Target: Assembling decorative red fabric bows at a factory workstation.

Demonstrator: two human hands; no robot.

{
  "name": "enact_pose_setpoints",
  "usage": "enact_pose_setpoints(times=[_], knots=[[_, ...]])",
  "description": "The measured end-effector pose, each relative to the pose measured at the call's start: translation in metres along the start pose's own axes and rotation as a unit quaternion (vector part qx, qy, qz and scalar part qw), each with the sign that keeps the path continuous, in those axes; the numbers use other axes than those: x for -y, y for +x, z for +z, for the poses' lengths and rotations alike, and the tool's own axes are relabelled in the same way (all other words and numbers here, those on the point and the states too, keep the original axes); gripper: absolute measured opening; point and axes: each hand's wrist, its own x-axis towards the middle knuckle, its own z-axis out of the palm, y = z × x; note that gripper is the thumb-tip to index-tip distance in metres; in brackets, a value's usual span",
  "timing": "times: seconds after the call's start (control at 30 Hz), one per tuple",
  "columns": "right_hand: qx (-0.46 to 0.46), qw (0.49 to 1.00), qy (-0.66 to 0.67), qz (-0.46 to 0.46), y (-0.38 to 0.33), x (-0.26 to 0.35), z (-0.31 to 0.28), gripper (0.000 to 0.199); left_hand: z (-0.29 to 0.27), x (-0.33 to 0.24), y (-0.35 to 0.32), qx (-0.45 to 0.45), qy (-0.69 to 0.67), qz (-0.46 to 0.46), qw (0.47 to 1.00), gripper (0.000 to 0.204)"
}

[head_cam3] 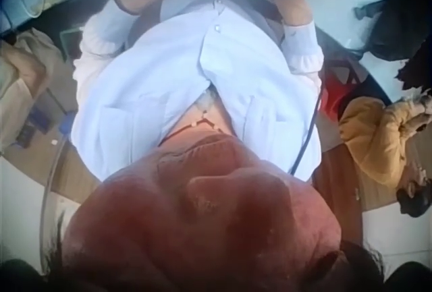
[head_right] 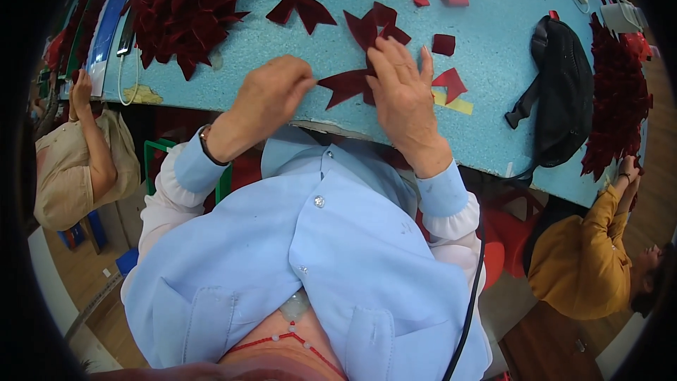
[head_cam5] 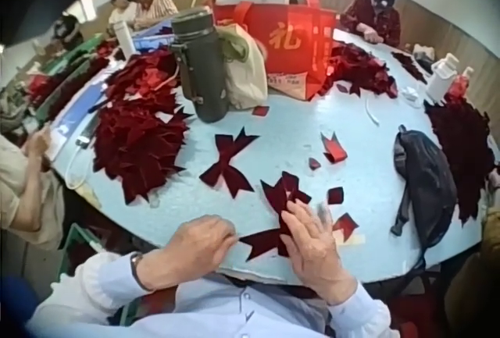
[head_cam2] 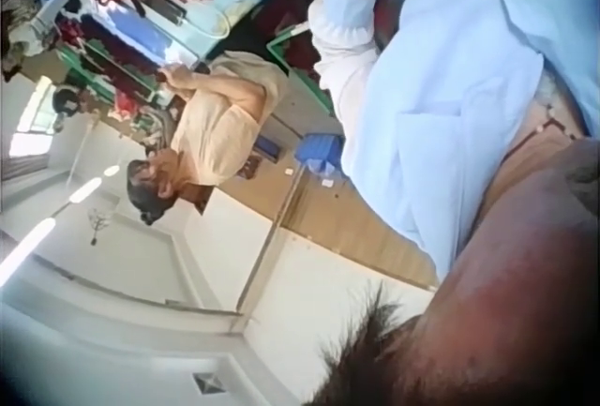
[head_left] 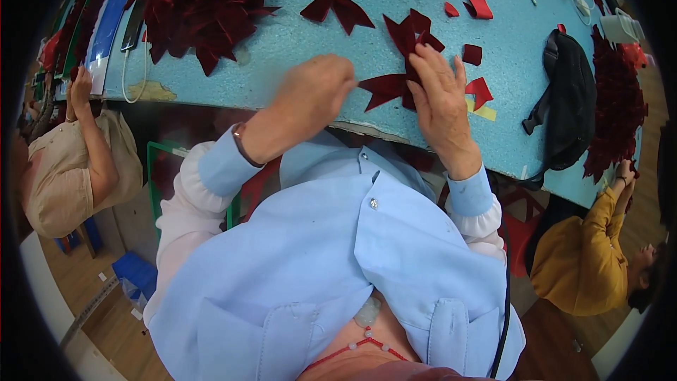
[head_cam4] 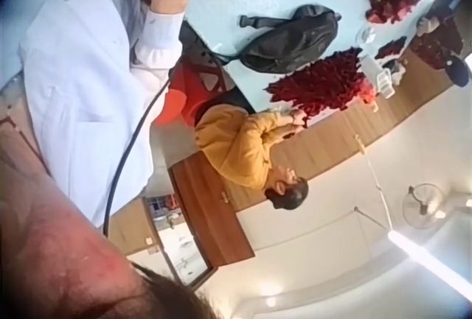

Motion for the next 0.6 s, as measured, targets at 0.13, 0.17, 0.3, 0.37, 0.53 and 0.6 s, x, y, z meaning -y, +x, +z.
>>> enact_pose_setpoints(times=[0.13, 0.17, 0.3, 0.37, 0.53, 0.6], knots=[[-0.067, 0.996, 0.048, 0.016, 0.001, -0.005, -0.020, 0.025, -0.019, -0.001, 0.008, -0.063, -0.082, -0.092, 0.990, 0.009], [-0.090, 0.995, 0.050, 0.013, 0.001, -0.009, -0.024, 0.023, -0.017, 0.001, 0.012, -0.064, -0.082, -0.091, 0.990, 0.009], [-0.095, 0.995, 0.042, 0.009, -0.007, -0.026, -0.024, 0.015, -0.002, 0.005, 0.030, -0.129, -0.080, -0.024, 0.988, 0.009], [-0.090, 0.994, 0.051, 0.025, -0.009, -0.025, -0.021, 0.015, 0.013, 0.005, 0.037, -0.130, -0.075, 0.023, 0.988, 0.008], [-0.046, 0.982, 0.115, 0.139, -0.003, -0.012, -0.013, 0.016, 0.024, -0.003, 0.051, -0.073, -0.098, 0.011, 0.992, 0.009], [-0.029, 0.974, 0.137, 0.180, -0.001, -0.012, -0.012, 0.017, 0.026, -0.002, 0.050, -0.065, -0.099, -0.001, 0.993, 0.009]])
